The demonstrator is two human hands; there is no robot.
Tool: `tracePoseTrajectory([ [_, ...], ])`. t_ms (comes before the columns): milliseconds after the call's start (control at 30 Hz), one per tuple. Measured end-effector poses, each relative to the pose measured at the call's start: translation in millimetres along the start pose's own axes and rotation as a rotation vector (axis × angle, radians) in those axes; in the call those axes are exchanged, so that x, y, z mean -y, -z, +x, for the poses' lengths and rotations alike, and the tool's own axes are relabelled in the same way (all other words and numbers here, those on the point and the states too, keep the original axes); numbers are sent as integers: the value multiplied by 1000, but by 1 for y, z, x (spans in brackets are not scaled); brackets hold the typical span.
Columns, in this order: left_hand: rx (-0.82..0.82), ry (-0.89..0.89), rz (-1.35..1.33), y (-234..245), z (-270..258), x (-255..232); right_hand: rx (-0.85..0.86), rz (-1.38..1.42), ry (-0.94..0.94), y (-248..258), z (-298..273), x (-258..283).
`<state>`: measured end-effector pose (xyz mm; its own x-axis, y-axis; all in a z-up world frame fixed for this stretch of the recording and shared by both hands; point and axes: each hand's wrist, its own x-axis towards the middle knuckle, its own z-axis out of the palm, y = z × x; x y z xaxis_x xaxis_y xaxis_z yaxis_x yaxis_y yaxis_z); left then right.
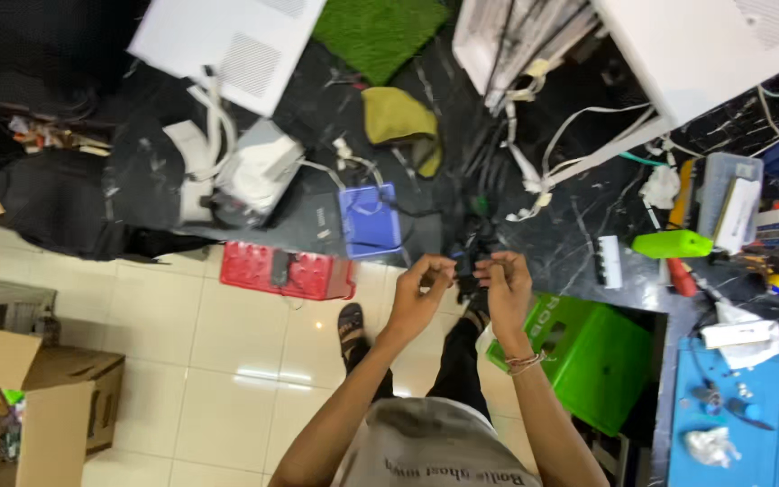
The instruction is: The person installs a black power supply unit into the back of a white computer case. They then use a screwdriver to secure the unit with screws, tightening them to hold the component in place.
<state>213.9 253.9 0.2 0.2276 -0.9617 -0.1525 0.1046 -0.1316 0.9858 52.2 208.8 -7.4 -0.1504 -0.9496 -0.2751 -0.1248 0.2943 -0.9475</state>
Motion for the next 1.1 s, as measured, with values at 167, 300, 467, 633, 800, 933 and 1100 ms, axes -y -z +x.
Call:
tracePoseTrajectory([
  [167,24,92,-61,85,-48,-31,83,3,6,-76,-67,26],
  [300,183,95,-232,128,-60,-70,149,78,166,-115,-105,69],
  [467,169,130,-333,162,-37,-51,180,259,74,-134,-116,48],
  [633,224,189,-281,168,-37,-44,164,264,-10,-102,-133,3],
  [800,357,215,-245,147,-38,-36,-61,415,-92,-66,-132,-38],
  [933,476,203,-186,120,-38,-25,-158,465,-108,-41,-143,-50],
  [1100,614,116,-182,73,-44,-90,-189,420,20,3,-170,2],
])
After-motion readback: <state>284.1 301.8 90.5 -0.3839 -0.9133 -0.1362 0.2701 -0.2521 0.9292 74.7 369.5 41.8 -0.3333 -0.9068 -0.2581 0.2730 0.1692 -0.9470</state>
